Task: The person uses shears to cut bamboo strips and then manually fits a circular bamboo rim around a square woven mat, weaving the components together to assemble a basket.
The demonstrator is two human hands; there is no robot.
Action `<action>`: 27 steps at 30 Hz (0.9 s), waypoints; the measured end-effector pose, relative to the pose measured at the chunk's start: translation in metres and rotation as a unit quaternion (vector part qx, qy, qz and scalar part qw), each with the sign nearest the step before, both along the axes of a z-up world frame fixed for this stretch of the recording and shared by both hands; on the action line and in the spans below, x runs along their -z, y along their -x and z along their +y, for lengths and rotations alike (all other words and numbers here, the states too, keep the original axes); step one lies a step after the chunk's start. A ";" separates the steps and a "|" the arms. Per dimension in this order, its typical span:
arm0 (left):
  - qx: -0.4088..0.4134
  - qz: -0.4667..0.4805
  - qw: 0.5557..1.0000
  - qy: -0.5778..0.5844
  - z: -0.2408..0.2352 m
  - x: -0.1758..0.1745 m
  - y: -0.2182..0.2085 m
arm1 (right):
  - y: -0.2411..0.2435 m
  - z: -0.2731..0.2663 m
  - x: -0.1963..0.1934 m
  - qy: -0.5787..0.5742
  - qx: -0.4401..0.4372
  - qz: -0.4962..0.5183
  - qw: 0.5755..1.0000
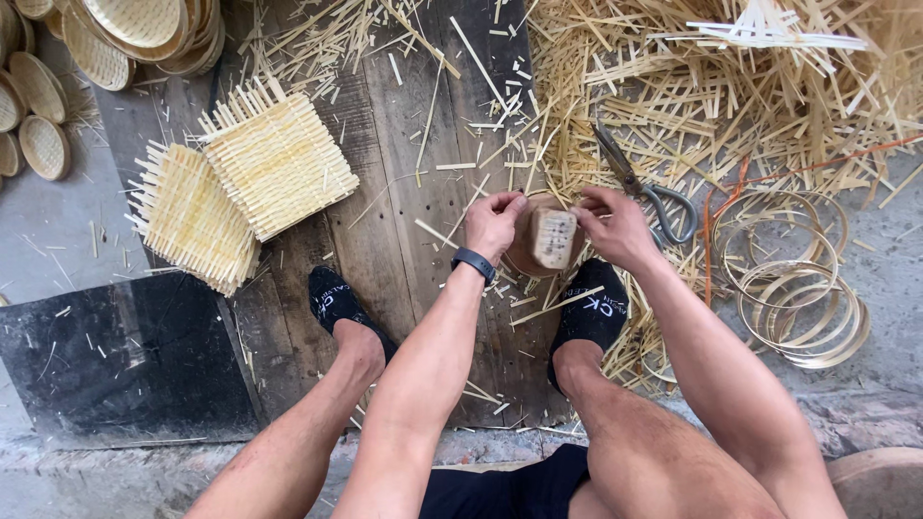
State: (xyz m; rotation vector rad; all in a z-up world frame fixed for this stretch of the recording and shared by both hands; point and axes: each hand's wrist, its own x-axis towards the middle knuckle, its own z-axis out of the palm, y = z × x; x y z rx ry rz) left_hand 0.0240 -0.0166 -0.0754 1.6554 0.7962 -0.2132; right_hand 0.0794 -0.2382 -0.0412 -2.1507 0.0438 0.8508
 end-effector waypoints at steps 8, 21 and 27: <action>-0.034 -0.032 0.976 0.212 0.011 0.007 0.014 | -0.006 0.014 -0.014 -0.083 -0.002 0.110 0.990; -0.056 -0.033 0.994 0.085 0.007 0.023 0.023 | 0.010 0.022 -0.003 -0.078 0.032 0.069 0.994; -0.224 0.068 0.913 0.334 0.034 0.008 0.049 | 0.033 0.013 -0.002 -0.251 0.176 0.332 0.892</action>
